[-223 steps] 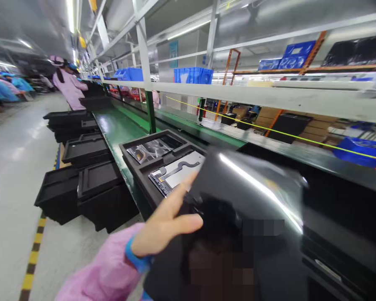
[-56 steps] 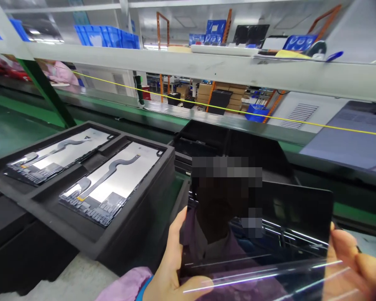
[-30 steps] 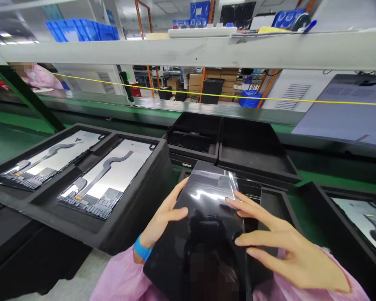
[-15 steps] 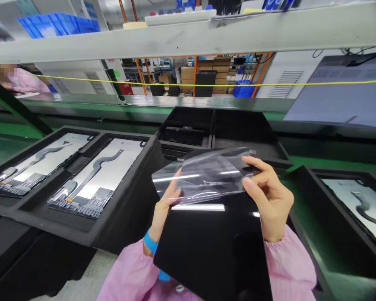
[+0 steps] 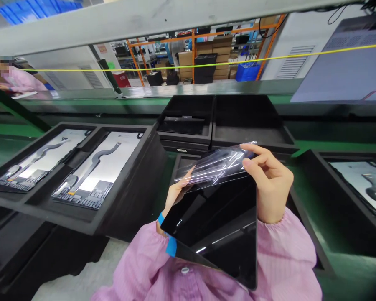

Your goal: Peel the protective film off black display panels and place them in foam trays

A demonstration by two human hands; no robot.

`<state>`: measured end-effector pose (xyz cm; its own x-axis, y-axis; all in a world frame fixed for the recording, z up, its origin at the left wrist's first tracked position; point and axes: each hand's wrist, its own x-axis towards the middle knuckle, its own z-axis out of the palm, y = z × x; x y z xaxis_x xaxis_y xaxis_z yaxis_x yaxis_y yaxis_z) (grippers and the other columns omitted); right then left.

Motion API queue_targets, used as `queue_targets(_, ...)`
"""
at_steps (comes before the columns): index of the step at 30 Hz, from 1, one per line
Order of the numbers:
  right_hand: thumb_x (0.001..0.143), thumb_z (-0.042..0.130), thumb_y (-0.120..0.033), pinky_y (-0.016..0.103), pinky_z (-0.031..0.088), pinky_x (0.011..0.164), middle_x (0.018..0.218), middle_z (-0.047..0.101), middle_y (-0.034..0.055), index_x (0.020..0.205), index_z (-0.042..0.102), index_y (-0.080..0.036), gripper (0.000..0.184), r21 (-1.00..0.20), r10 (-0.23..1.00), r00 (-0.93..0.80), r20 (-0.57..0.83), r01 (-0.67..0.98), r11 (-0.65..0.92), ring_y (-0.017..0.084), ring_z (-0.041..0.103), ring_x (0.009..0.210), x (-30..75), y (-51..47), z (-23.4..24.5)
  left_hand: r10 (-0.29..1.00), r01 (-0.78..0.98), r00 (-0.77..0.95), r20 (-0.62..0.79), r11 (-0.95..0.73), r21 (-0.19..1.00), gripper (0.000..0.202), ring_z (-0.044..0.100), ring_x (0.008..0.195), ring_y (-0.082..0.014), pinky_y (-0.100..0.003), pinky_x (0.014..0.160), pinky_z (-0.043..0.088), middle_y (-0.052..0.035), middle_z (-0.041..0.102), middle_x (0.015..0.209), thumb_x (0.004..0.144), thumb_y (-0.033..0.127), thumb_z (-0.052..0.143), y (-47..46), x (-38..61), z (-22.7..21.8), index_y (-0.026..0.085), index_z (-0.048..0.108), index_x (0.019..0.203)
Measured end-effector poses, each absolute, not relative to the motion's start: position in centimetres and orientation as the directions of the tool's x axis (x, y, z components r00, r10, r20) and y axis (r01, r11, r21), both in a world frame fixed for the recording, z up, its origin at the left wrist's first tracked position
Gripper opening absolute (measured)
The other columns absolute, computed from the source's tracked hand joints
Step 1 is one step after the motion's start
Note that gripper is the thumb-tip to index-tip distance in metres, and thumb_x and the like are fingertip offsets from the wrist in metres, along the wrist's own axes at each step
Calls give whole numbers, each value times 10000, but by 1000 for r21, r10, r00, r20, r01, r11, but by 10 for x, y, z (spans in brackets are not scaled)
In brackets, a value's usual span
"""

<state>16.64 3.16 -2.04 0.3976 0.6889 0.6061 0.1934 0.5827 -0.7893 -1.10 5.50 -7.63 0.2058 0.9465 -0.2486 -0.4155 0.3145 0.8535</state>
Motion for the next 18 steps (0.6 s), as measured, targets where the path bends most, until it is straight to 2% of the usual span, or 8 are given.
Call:
queue_targets(8, 764, 612, -129, 330, 390, 813, 968, 640, 61, 562, 470, -171, 250, -797, 695, 401, 597, 200, 570, 206, 579, 908, 166, 34, -21, 944, -478, 217, -249, 325, 816, 265, 395, 1304, -266, -365, 1100, 300, -20, 638, 1201, 637, 162, 658, 56, -9, -80, 197, 741, 887)
queue_targets(13, 760, 608, -151, 323, 387, 797, 964, 641, 60, 554, 469, -172, 249, -812, 705, 410, 578, 201, 549, 201, 578, 907, 166, 35, -21, 941, -487, 217, -260, 335, 806, 257, 390, 1309, -253, -342, 1106, 287, -25, 633, 1211, 663, 159, 640, 56, -8, -80, 188, 740, 898)
queue_targets(18, 713, 612, -198, 307, 394, 743, 909, 653, 56, 514, 478, -171, 242, -869, 756, 435, 489, 168, 466, 177, 575, 805, 167, 37, -16, 929, -472, 217, -299, 368, 801, 314, 388, 1310, -261, -371, 1106, 284, -7, 661, 1173, 707, 126, 604, 54, -8, -71, 197, 714, 992)
